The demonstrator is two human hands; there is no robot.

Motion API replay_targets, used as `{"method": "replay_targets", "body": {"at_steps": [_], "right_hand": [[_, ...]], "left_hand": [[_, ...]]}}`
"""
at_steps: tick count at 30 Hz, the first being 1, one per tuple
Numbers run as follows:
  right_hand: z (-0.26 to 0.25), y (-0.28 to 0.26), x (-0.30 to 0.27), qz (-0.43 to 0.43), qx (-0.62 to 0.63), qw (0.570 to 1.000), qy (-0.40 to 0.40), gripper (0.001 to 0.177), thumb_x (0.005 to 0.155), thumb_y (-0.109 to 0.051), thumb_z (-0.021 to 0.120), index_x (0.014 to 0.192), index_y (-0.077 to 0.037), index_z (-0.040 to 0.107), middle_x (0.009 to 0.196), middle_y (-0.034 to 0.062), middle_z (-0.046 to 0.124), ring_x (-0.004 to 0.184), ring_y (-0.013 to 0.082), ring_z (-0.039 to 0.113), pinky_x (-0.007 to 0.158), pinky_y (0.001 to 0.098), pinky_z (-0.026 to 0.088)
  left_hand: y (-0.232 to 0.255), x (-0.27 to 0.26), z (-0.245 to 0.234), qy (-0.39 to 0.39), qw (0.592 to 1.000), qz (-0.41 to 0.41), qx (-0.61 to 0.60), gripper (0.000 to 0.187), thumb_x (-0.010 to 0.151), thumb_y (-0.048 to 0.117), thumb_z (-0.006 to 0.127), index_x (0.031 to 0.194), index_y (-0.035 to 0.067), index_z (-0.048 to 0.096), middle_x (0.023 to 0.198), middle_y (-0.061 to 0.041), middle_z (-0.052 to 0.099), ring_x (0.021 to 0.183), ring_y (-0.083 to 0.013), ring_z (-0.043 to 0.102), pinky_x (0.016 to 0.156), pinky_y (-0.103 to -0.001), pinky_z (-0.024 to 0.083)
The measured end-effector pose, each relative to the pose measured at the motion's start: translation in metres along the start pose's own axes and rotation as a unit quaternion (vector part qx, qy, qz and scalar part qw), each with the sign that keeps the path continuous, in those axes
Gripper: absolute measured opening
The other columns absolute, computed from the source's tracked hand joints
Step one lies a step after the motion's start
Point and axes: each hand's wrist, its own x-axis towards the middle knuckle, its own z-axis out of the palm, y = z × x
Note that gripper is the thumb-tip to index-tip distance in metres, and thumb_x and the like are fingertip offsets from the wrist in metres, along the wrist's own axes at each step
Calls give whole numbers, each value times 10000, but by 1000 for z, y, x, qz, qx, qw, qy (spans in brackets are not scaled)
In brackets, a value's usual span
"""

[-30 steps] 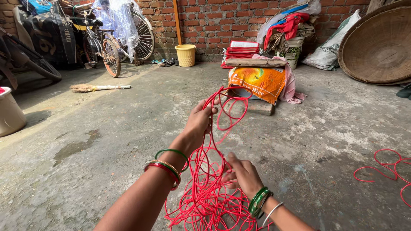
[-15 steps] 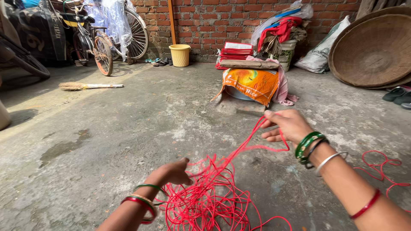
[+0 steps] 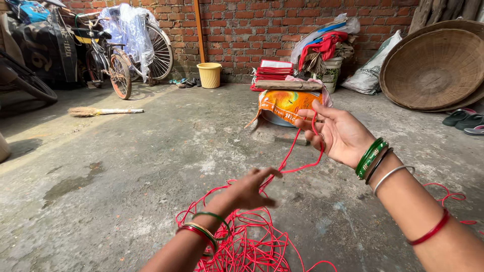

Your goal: The person untangles and straightens a length of red plastic cord by hand while sitting on the floor.

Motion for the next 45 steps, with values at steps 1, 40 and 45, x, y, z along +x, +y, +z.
{"method": "replay_targets", "body": {"at_steps": [1, 40, 45], "right_hand": [[2, 0, -4, 1, -14, 1000, 4, 416, 1020, -366, 485, 1254, -57, 638, 812, -15, 693, 543, 37, 544, 467, 176, 443], [8, 1, -17, -99, -95, 990, 29, 241, 1045, -224, 498, 1047, -15, 618, 600, -73, 384, 414, 23, 273, 373, 208, 196], [15, -17, -35, -142, -56, 988, 22, 237, 1066, -245, 482, 1023, -52, 613, 591, -87, 368, 412, 22, 257, 371, 205, 198]], "left_hand": [[1, -4, 0, 6, 1000, -10, 14, 690, 800, 212, 824, 1409, 288, 507, 1324, -127, 598, 1194, -329, 592, 972, -462, 521], [-40, -17, -33, -118, 764, -566, 287, 1055, 904, 506, 785, 1643, 128, 134, 1684, -321, 16, 1464, -661, 80, 949, -842, 194], [-45, -46, -15, -52, 819, -294, 490, 1104, 827, 587, 757, 1650, 221, 120, 1675, -222, 62, 1483, -545, 129, 1081, -783, 186]]}}
